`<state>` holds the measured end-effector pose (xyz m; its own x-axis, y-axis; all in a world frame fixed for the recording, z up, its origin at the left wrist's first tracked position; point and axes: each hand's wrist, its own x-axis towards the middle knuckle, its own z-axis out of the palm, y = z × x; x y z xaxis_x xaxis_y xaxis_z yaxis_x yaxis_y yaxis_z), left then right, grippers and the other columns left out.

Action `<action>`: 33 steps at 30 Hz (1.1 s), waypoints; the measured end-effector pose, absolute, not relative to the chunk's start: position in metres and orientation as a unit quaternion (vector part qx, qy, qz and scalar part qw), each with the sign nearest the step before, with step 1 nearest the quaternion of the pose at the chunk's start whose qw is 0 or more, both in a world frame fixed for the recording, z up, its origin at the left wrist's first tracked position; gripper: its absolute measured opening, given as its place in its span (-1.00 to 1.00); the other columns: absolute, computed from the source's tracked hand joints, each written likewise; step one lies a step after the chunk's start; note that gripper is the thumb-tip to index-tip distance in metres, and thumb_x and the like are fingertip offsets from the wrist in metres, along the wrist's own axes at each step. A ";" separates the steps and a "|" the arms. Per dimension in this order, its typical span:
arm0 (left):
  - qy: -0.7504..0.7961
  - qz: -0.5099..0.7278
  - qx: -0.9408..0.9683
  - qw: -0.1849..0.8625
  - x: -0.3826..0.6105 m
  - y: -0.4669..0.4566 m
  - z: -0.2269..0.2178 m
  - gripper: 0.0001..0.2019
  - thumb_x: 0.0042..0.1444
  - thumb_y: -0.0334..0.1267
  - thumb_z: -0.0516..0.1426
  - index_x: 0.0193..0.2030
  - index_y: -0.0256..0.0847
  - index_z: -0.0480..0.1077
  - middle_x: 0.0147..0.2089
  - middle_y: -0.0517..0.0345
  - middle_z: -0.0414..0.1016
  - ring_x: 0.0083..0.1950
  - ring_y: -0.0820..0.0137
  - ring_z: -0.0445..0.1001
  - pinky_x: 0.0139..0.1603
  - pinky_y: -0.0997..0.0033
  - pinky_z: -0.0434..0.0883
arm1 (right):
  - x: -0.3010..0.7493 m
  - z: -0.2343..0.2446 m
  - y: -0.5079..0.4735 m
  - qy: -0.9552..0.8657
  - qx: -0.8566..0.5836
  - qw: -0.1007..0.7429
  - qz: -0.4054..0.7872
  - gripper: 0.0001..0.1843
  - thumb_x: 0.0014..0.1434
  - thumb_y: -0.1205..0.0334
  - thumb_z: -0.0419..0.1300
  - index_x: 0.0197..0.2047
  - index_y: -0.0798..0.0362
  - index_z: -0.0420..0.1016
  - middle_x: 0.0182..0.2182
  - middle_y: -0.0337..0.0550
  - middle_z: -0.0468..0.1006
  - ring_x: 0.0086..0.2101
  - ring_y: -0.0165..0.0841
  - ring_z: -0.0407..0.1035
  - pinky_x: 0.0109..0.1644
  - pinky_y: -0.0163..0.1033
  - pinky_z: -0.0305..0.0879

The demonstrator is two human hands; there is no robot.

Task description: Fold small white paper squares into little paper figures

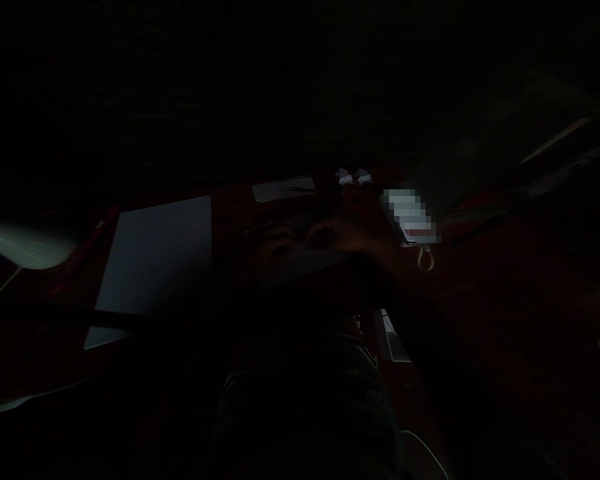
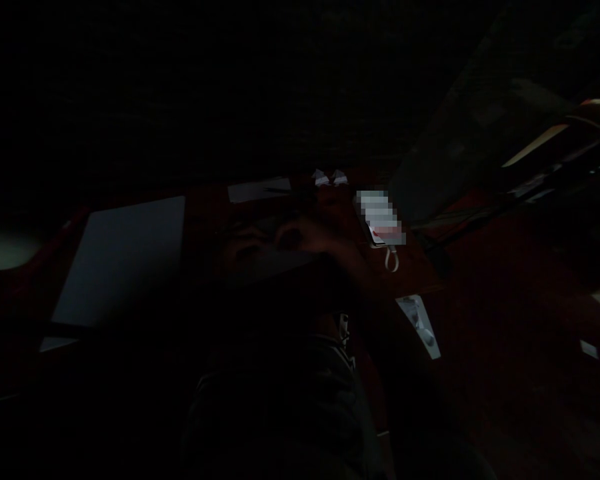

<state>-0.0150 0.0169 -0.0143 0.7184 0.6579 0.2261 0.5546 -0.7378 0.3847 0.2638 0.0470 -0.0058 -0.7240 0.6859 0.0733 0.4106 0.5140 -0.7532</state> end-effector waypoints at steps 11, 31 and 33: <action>0.325 0.223 0.903 0.173 -0.015 0.020 -0.022 -0.79 0.45 -0.22 0.21 0.10 -0.11 0.66 0.19 0.00 0.71 0.28 0.09 0.57 0.35 -0.06 0.46 | 0.260 -0.011 0.049 -0.853 -0.368 0.198 0.313 -0.85 0.32 0.29 0.36 -0.14 0.01 0.81 -0.19 -0.13 0.80 -0.18 -0.29 0.63 -0.07 -0.24 0.37; 0.309 0.242 0.905 0.163 -0.010 0.018 -0.021 -0.81 0.45 -0.20 0.23 0.04 -0.12 0.68 0.15 0.01 0.71 0.20 0.11 0.62 0.32 -0.01 0.49 | 0.234 -0.010 0.044 -0.812 -0.490 0.202 0.245 -0.75 0.33 0.39 0.29 -0.06 0.03 0.82 -0.07 -0.04 0.81 -0.13 -0.24 0.67 0.04 -0.18 0.45; 0.305 0.240 0.906 0.169 -0.010 0.019 -0.022 -0.80 0.45 -0.19 0.22 0.04 -0.13 0.68 0.15 0.00 0.71 0.22 0.11 0.62 0.33 -0.01 0.50 | 0.232 -0.010 0.043 -0.811 -0.494 0.200 0.240 -0.77 0.32 0.39 0.31 -0.06 0.04 0.81 -0.06 -0.02 0.81 -0.12 -0.23 0.66 0.05 -0.18 0.45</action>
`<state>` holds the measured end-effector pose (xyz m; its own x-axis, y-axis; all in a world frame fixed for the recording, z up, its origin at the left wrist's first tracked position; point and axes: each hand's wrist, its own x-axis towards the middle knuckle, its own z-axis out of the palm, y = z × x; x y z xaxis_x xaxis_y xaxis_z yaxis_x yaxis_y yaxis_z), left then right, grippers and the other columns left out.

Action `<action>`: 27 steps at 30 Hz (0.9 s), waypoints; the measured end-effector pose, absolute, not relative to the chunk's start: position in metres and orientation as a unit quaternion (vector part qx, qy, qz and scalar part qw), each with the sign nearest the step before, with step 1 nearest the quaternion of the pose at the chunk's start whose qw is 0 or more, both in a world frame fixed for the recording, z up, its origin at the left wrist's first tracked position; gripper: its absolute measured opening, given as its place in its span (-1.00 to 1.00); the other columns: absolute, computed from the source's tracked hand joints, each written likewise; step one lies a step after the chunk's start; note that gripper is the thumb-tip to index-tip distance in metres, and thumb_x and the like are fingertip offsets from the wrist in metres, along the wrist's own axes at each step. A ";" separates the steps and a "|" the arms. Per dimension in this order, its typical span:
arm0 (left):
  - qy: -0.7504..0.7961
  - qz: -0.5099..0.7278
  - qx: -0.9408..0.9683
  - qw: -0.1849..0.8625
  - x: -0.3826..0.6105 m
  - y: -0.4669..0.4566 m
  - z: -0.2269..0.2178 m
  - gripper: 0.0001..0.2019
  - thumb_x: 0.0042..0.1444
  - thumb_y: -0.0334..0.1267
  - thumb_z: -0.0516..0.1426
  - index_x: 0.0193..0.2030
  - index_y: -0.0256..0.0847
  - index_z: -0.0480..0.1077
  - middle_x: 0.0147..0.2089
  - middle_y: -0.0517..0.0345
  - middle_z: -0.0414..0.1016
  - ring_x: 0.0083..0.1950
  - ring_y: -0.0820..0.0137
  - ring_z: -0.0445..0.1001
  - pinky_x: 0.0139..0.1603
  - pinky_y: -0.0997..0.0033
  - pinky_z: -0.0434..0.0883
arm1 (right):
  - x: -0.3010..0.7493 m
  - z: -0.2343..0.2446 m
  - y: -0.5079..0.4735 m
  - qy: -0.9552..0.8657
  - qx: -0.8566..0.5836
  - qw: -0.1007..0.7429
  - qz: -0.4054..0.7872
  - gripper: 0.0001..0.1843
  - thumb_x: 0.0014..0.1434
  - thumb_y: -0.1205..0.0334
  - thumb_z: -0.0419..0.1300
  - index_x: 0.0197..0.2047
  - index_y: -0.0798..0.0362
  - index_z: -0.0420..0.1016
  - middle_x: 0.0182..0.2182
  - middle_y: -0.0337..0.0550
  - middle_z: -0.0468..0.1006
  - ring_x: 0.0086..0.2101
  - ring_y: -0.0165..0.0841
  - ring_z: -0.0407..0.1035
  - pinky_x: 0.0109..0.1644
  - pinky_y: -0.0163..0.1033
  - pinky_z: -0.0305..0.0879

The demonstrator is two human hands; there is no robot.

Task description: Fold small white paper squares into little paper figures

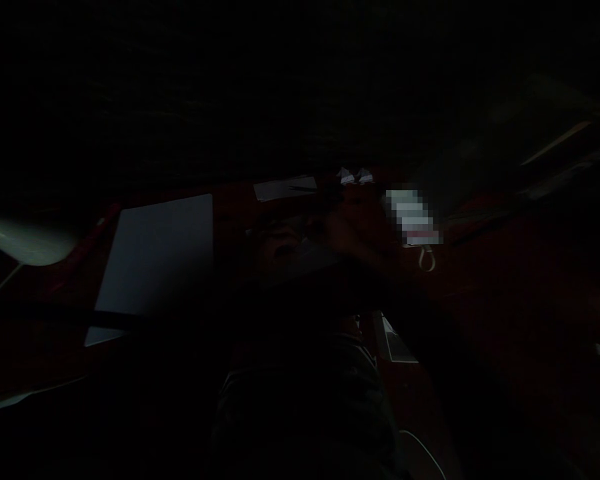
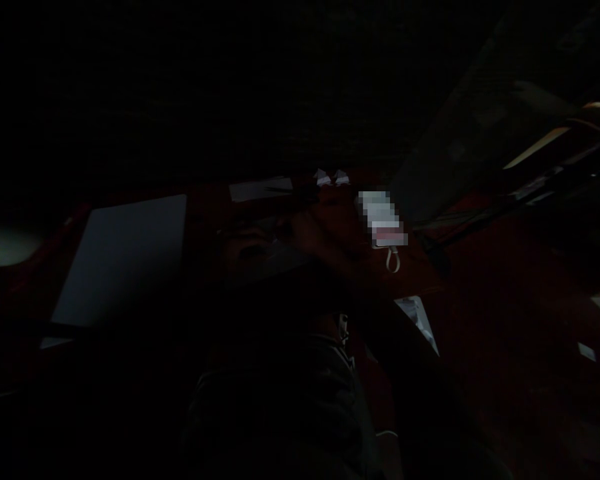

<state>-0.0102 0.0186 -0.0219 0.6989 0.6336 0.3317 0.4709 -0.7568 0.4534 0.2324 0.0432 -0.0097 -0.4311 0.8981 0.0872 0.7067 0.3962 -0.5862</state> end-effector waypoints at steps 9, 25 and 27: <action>0.311 0.225 0.910 0.159 -0.012 0.020 -0.024 -0.79 0.45 -0.17 0.23 0.06 -0.10 0.68 0.11 0.02 0.70 0.20 0.11 0.60 0.29 0.00 0.51 | 0.229 -0.015 0.044 -0.800 -0.519 0.189 0.235 -0.82 0.34 0.38 0.29 -0.10 0.10 0.76 -0.10 0.01 0.79 -0.18 -0.25 0.62 -0.07 -0.21 0.38; 0.309 0.215 0.910 0.171 -0.012 0.022 -0.024 -0.80 0.44 -0.17 0.22 0.04 -0.13 0.66 0.09 -0.01 0.69 0.18 0.10 0.59 0.28 0.03 0.50 | 0.219 -0.013 0.042 -0.793 -0.553 0.155 0.202 -0.84 0.40 0.33 0.28 -0.13 0.09 0.74 -0.12 0.07 0.77 -0.17 -0.22 0.62 -0.07 -0.20 0.39; 0.312 0.216 0.909 0.174 -0.012 0.021 -0.024 -0.81 0.44 -0.18 0.22 0.05 -0.12 0.65 0.10 0.00 0.68 0.19 0.10 0.59 0.28 0.04 0.50 | 0.219 -0.010 0.041 -0.791 -0.555 0.153 0.207 -0.85 0.40 0.34 0.29 -0.13 0.09 0.74 -0.10 0.06 0.78 -0.15 -0.22 0.63 -0.05 -0.21 0.41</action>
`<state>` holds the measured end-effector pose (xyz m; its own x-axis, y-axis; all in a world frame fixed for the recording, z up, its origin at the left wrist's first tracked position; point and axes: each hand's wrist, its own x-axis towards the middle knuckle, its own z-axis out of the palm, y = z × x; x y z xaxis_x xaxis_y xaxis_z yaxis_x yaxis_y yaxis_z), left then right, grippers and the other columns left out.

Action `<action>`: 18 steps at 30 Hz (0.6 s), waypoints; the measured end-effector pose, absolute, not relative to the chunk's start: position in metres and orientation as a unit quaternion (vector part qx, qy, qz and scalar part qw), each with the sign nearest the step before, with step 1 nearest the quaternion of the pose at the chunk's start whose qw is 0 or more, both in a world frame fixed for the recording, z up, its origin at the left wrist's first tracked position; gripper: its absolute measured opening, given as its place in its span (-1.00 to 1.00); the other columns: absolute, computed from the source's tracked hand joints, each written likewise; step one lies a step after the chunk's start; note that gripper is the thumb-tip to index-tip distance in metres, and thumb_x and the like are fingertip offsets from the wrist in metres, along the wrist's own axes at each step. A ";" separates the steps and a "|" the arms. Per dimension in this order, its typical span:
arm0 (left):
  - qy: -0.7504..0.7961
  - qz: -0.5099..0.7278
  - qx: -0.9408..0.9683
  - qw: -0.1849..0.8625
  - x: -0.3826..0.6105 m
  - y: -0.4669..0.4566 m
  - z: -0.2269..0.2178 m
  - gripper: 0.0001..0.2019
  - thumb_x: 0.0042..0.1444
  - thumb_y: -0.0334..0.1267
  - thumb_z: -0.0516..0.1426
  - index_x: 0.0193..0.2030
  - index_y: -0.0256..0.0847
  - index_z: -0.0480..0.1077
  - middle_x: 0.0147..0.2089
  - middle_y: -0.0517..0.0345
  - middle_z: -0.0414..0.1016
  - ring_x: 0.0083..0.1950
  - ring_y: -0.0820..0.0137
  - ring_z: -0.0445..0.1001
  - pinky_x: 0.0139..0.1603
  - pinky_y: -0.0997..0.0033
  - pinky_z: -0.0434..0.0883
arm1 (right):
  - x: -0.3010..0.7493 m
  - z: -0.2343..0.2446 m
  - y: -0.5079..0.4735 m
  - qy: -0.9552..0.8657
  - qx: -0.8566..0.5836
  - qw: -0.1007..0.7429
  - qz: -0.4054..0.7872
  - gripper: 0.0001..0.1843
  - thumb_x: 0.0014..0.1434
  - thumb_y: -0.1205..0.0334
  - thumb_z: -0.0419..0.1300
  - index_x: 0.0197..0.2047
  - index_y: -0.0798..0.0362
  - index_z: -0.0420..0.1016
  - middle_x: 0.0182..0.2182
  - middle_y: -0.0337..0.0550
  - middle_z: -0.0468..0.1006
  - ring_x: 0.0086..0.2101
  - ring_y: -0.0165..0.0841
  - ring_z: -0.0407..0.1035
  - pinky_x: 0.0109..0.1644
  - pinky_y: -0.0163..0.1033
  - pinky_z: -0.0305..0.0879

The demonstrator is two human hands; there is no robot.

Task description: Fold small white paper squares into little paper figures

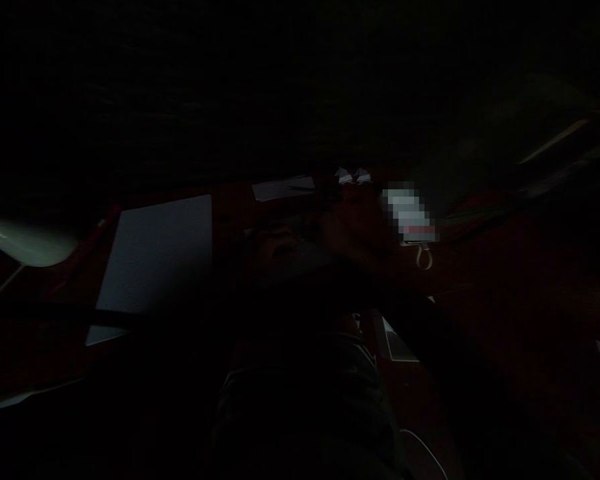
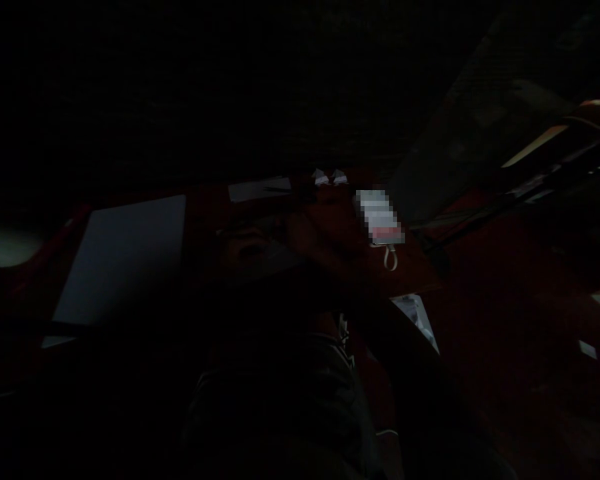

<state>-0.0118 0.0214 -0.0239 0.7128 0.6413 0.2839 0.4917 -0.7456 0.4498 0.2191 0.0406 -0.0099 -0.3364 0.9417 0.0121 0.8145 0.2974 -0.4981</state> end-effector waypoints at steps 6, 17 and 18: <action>0.306 0.218 0.909 0.178 -0.011 0.019 -0.020 -0.78 0.45 -0.14 0.19 0.04 -0.15 0.64 0.11 -0.02 0.68 0.20 0.09 0.57 0.33 -0.02 0.47 | 0.221 -0.008 0.041 -0.795 -0.538 0.168 0.223 -0.90 0.35 0.34 0.33 -0.15 0.09 0.73 -0.13 0.03 0.78 -0.17 -0.23 0.63 -0.05 -0.20 0.43; 0.300 0.212 0.915 0.164 -0.010 0.021 -0.023 -0.79 0.46 -0.18 0.18 0.06 -0.16 0.61 0.23 -0.03 0.65 0.27 0.10 0.54 0.34 0.00 0.45 | 0.218 -0.019 0.048 -0.790 -0.548 0.190 0.196 -0.86 0.37 0.36 0.28 -0.07 0.11 0.68 -0.06 0.07 0.73 -0.11 -0.22 0.59 0.03 -0.18 0.46; 0.297 0.212 0.916 0.167 -0.010 0.020 -0.022 -0.79 0.46 -0.18 0.17 0.06 -0.16 0.60 0.23 -0.03 0.65 0.27 0.10 0.53 0.34 0.00 0.45 | 0.218 -0.020 0.049 -0.789 -0.548 0.199 0.194 -0.86 0.37 0.38 0.27 -0.06 0.10 0.67 -0.06 0.05 0.72 -0.10 -0.22 0.59 0.04 -0.17 0.47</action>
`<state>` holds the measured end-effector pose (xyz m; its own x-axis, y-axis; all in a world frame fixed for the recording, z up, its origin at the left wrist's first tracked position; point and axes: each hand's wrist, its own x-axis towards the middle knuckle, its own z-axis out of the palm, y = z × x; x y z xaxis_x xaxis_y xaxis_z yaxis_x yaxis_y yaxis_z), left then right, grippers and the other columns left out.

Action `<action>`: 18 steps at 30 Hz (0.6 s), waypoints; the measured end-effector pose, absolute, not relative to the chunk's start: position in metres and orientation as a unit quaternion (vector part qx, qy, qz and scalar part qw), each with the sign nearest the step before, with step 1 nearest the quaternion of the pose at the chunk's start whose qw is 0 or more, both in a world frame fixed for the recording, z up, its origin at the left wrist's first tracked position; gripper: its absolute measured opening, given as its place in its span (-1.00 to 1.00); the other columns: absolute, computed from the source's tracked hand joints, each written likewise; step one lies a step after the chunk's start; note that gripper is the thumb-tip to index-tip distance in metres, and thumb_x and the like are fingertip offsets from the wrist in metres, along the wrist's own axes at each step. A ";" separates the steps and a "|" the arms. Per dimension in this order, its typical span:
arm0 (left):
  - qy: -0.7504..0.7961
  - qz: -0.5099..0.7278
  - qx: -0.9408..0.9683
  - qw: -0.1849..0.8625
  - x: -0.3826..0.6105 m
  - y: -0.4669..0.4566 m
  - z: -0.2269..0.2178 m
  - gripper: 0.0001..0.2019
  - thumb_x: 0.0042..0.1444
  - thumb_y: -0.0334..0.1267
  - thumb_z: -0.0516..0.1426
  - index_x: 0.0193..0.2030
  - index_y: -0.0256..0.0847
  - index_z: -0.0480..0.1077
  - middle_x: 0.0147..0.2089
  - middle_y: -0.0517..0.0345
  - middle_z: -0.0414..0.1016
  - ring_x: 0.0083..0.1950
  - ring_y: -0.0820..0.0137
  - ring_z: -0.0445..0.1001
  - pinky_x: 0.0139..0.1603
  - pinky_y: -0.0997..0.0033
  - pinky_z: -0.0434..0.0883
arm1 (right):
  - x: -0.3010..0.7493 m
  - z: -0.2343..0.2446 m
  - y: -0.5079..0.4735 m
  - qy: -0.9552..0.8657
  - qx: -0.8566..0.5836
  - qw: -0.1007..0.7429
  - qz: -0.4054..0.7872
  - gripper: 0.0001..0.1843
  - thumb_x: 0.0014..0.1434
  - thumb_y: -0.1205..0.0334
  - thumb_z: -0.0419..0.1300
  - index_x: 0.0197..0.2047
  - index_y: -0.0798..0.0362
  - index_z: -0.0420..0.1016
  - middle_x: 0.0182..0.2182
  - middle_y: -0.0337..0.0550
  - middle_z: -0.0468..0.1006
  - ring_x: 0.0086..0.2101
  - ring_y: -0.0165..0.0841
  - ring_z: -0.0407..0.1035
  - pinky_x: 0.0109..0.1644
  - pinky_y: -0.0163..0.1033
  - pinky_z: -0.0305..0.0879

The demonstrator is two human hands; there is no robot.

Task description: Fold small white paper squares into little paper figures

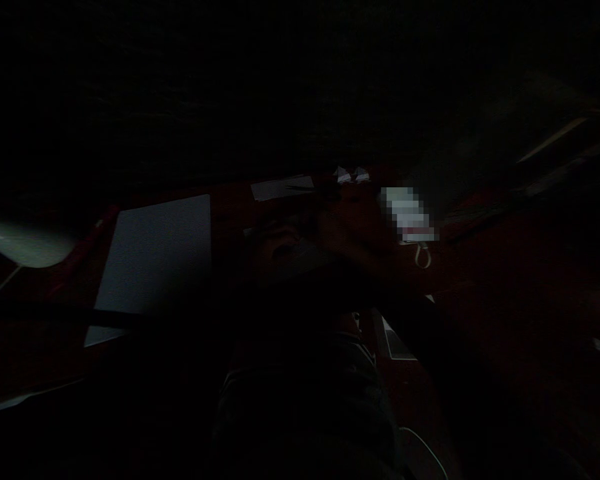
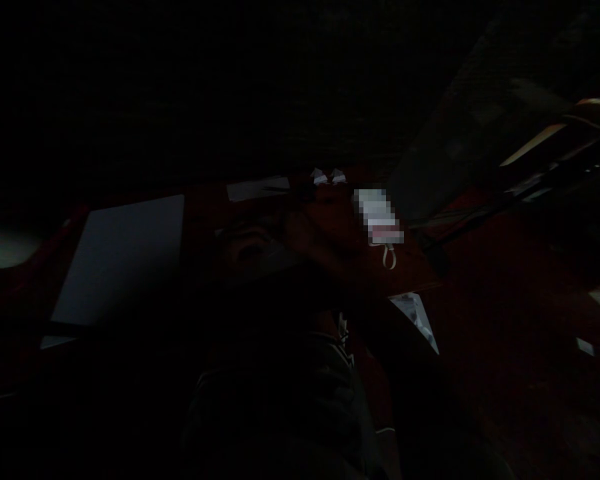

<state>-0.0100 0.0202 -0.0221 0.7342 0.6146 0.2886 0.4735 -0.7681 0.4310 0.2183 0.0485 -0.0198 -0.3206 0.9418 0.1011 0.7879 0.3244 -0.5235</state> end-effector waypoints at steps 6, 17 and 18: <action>0.290 0.220 0.920 0.147 -0.009 0.016 -0.017 -0.79 0.50 -0.17 0.15 0.04 -0.18 0.59 0.23 -0.05 0.65 0.27 0.11 0.53 0.35 0.01 0.45 | 0.219 -0.021 0.048 -0.783 -0.547 0.214 0.205 -0.84 0.36 0.43 0.24 -0.04 0.12 0.61 0.00 0.08 0.69 -0.06 -0.20 0.57 0.09 -0.13 0.46; 0.315 0.178 0.926 0.109 -0.006 0.012 -0.012 -0.77 0.46 -0.21 0.15 0.15 -0.12 0.57 0.31 -0.02 0.63 0.32 0.02 0.50 0.41 -0.10 0.39 | 0.229 -0.013 0.047 -0.785 -0.523 0.232 0.237 -0.72 0.33 0.52 0.19 -0.07 0.07 0.70 -0.04 -0.03 0.76 -0.04 -0.23 0.63 0.15 -0.16 0.50; 0.316 0.180 0.925 0.108 -0.005 0.011 -0.012 -0.76 0.46 -0.21 0.15 0.16 -0.12 0.57 0.32 -0.02 0.63 0.32 0.02 0.50 0.41 -0.11 0.39 | 0.232 -0.012 0.048 -0.784 -0.517 0.242 0.242 -0.71 0.34 0.51 0.18 -0.08 0.08 0.71 -0.06 -0.03 0.77 -0.05 -0.23 0.64 0.14 -0.16 0.51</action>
<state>-0.0054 0.0110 -0.0120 0.7358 0.6237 0.2637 0.5459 -0.7768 0.3139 0.2321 0.0476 -0.0121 -0.3477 0.9285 0.1300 0.6939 0.3481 -0.6304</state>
